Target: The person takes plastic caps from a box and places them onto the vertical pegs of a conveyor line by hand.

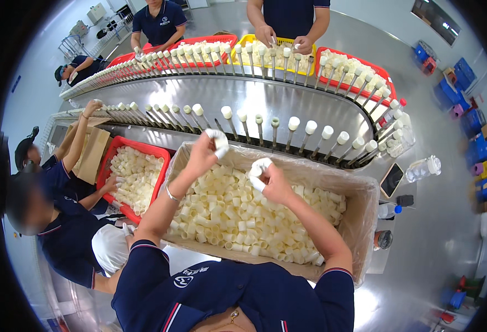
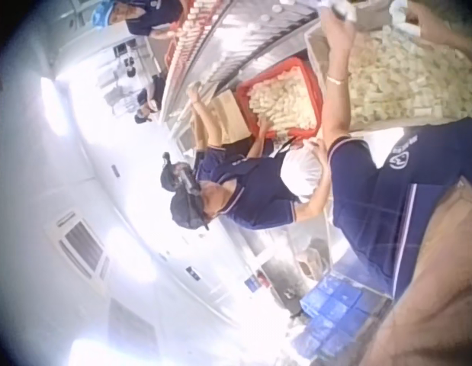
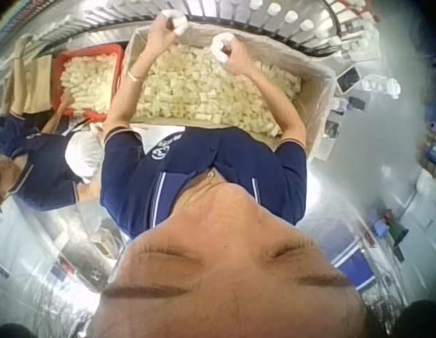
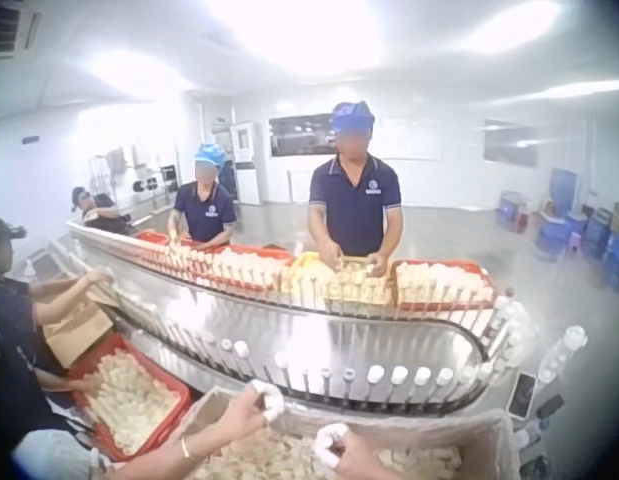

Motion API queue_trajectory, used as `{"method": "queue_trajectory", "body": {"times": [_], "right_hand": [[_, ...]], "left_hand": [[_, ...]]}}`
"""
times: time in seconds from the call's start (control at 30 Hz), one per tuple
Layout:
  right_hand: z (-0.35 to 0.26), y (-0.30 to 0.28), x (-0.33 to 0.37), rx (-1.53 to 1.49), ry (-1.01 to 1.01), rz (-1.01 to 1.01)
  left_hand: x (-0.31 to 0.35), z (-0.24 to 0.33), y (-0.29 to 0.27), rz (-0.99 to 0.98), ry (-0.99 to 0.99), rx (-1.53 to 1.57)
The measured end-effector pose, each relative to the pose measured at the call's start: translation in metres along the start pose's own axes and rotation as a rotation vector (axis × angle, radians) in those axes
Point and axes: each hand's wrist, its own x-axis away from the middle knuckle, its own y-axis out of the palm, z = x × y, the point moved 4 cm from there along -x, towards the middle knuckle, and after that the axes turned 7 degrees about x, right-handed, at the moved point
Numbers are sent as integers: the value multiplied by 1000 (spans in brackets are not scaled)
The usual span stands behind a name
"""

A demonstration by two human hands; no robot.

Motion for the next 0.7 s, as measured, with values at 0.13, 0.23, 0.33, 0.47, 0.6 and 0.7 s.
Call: {"method": "queue_trajectory", "body": {"times": [0.13,0.23,0.33,0.47,0.6,0.7], "right_hand": [[-41,-44,-28,217,-195,306],[-60,-86,-49,539,-94,453],[-72,-99,-70,875,-156,463],[-68,-109,-90,1276,94,221],[-75,-123,-87,1352,88,219],[-73,-126,-75,1382,175,234]], "left_hand": [[-37,7,-17,50,71,-236],[-51,9,-17,68,123,-210],[-52,2,-12,43,90,-179],[-45,-10,-18,-20,94,-254],[-51,-19,-54,107,47,-524],[-65,-21,-64,139,62,-478]]}}
